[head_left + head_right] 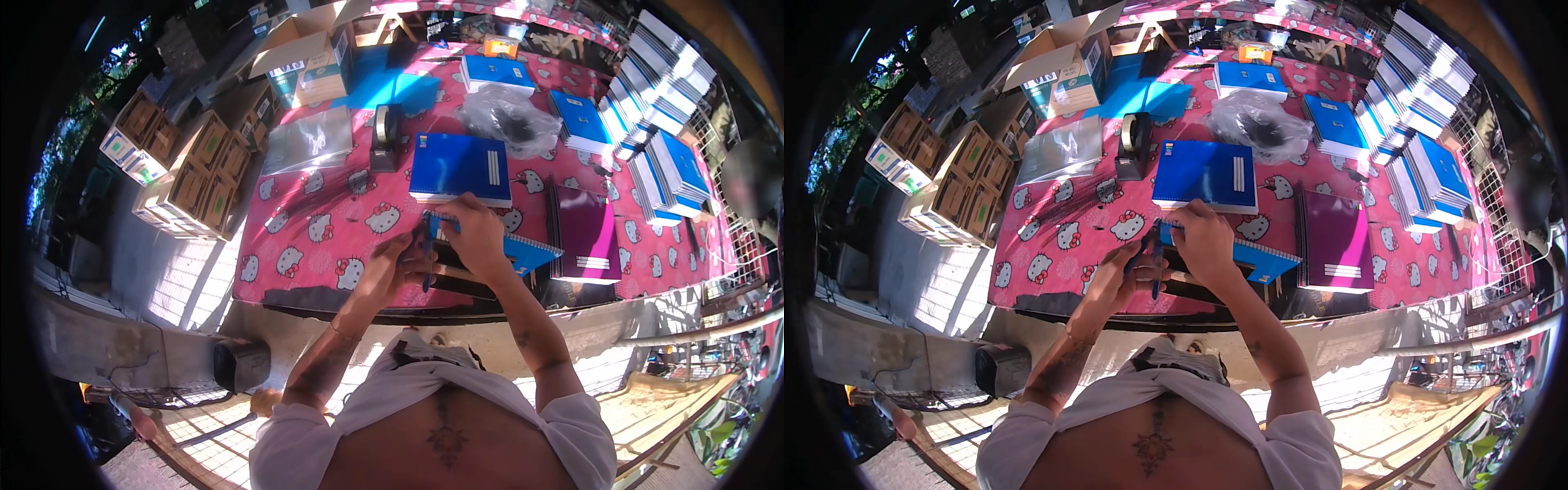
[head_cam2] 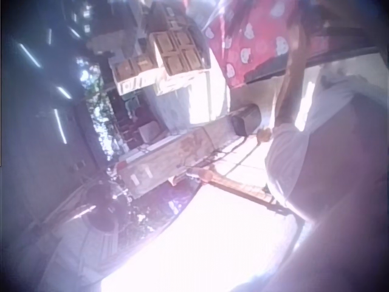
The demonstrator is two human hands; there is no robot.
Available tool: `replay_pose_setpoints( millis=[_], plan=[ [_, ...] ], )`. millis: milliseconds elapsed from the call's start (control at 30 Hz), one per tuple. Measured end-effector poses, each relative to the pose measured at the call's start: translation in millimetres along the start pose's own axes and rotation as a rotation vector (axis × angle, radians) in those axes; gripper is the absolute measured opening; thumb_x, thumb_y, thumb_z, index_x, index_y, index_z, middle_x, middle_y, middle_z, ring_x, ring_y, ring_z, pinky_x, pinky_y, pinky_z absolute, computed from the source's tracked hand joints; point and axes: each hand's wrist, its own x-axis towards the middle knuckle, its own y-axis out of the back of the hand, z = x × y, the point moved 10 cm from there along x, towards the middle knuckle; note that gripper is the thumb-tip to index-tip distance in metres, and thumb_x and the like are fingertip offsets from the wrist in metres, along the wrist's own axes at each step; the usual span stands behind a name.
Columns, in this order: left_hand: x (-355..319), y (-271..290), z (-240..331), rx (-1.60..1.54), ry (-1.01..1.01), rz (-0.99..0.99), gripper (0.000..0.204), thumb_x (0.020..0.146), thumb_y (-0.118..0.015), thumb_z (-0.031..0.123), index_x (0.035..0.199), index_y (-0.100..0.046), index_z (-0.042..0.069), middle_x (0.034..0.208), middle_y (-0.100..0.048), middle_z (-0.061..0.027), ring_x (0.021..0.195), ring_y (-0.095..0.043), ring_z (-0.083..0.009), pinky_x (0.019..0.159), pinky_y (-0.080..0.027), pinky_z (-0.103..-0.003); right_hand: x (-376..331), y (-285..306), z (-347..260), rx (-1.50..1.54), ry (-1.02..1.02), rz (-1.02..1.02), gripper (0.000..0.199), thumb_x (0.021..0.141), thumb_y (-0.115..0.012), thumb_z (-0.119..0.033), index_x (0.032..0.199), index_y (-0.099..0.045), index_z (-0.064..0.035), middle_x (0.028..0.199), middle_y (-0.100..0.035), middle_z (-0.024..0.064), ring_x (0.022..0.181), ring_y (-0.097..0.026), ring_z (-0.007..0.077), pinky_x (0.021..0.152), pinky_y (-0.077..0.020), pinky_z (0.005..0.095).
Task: The person organizes and packs various colored notebooks by hand. The person stacks notebooks of the same color together and places them into a cardboard box on the table.
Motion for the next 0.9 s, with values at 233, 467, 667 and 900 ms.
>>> replay_pose_setpoints(
  millis=[233,467,667,900],
  plan=[
    [-2,1,61,1.273,-0.636,0.105,0.034,0.091,-0.063,0.015,0.124,-0.067,0.006,0.095,-0.065,-0.0147,0.081,-0.061,-0.0248,0.072,-0.048,-0.037,-7,21,-2,-0.179,0.087,0.044,0.030,0.078,-0.075,-0.013,0.107,-0.069,-0.0166,0.099,-0.065,0.0062,0.089,-0.066,0.0323,0.076,-0.0525,0.0423],
    [22,135,18,1.878,-0.652,0.369,0.041,0.089,-0.066,0.021,0.128,-0.064,0.010,0.135,-0.055,-0.0185,0.123,-0.051,-0.0400,0.104,-0.042,-0.050,-45,92,55,-0.253,-0.003,-0.052,0.040,0.081,-0.075,-0.016,0.120,-0.065,-0.0142,0.100,-0.068,0.0126,0.090,-0.067,0.0345,0.075,-0.0533,0.0433],
    [34,86,76,1.433,-0.870,0.421,0.038,0.090,-0.065,0.013,0.127,-0.062,0.005,0.138,-0.048,-0.0259,0.126,-0.050,-0.0437,0.102,-0.044,-0.050,-92,254,276,0.446,-0.630,0.337,0.049,0.092,-0.072,-0.016,0.135,-0.055,0.0003,0.111,-0.069,0.0139,0.097,-0.066,0.0184,0.087,-0.0542,0.0327],
    [74,69,67,1.563,-0.809,0.303,0.033,0.088,-0.066,0.011,0.121,-0.065,0.006,0.132,-0.051,-0.0238,0.117,-0.053,-0.0412,0.096,-0.047,-0.049,-157,214,463,0.146,-0.896,0.180,0.054,0.079,-0.078,-0.017,0.128,-0.063,-0.0009,0.113,-0.070,0.0161,0.101,-0.066,0.0261,0.091,-0.0493,0.0382]
  ],
)
